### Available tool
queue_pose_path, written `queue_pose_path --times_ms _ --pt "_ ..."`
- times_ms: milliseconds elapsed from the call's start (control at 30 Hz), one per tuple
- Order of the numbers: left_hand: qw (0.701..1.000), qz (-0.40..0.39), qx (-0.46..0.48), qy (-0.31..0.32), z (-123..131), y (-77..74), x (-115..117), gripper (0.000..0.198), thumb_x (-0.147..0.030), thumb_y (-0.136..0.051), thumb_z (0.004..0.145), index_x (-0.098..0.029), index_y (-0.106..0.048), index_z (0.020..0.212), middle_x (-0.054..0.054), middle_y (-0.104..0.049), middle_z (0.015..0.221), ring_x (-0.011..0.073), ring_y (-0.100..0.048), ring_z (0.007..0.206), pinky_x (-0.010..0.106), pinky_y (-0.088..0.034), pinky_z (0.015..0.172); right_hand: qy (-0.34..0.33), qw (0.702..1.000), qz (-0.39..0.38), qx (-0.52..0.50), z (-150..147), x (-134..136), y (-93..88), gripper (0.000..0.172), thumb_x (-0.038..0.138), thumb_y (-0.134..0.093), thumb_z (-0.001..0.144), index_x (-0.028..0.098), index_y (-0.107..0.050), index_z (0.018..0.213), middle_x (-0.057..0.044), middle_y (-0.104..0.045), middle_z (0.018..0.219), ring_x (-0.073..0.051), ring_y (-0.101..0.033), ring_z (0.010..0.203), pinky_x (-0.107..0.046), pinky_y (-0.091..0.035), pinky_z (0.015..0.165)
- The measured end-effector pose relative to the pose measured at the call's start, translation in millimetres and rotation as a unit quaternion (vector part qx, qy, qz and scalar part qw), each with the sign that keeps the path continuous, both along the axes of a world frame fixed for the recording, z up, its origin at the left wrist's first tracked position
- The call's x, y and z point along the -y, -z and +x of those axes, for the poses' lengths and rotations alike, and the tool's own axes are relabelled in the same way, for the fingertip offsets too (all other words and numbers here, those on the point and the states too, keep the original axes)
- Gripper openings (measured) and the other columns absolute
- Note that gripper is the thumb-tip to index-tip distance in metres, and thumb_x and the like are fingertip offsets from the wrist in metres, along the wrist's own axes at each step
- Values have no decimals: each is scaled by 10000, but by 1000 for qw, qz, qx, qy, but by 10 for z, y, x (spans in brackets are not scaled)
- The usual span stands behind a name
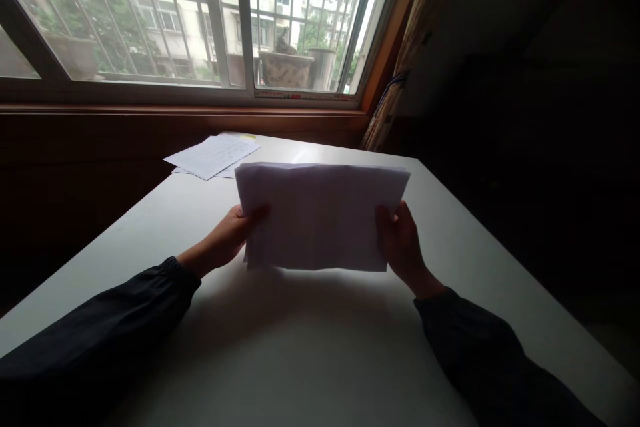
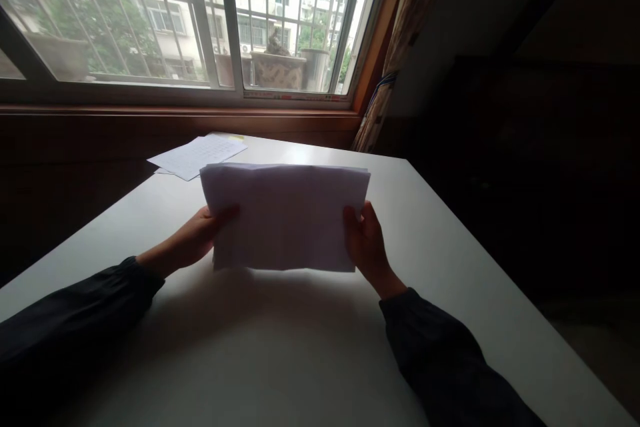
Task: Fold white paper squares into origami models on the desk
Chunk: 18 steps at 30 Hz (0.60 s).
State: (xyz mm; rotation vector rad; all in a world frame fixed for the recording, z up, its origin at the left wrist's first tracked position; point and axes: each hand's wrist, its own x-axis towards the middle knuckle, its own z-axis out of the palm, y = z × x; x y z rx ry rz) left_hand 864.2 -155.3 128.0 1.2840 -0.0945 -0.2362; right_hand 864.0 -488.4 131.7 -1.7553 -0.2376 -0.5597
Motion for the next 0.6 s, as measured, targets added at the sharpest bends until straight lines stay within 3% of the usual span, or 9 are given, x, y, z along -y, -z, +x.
queue_pose_path --times_ms 100,200,367,500,600 --pt "992 26 88 -89 51 -16 14 517 -474 -784 818 -111 -709 1178 126 -764 1046 270 -711 977 355 -606 845 -7 1000 3 7 -13 -54 -50 276 499 -576 970 232 -553 1033 -31 -666 958 -189 -624 839 -301 -531 706" --pt "977 79 150 -127 87 -29 -9 526 -469 -771 830 -116 -695 1212 109 -763 990 257 -697 929 334 -598 781 -32 999 37 19 4 -97 -8 264 466 -594 967 240 -552 1098 -49 -664 1059 -202 -633 936 -315 -544 772" --pt "966 152 179 -110 98 70 -41 524 -515 -719 857 -132 -689 1212 94 -750 958 282 -689 983 351 -596 800 -85 992 95 -26 39 -148 209 430 441 -713 889 237 -525 1217 -66 -678 1121 -226 -658 965 -358 -563 809" --pt "964 162 171 -125 85 105 -47 481 -506 -720 861 -128 -712 1159 91 -749 926 282 -693 990 354 -596 822 -30 998 39 -49 22 -127 294 391 489 -676 905 181 -626 1142 -79 -708 1055 -234 -654 939 -368 -542 815" --pt "987 101 101 -75 91 44 -95 470 -479 -760 833 -108 -724 1120 120 -761 966 277 -715 924 368 -606 807 1 997 22 -67 29 -59 286 349 498 -693 887 172 -672 1010 -45 -705 891 -199 -631 786 -327 -520 706"
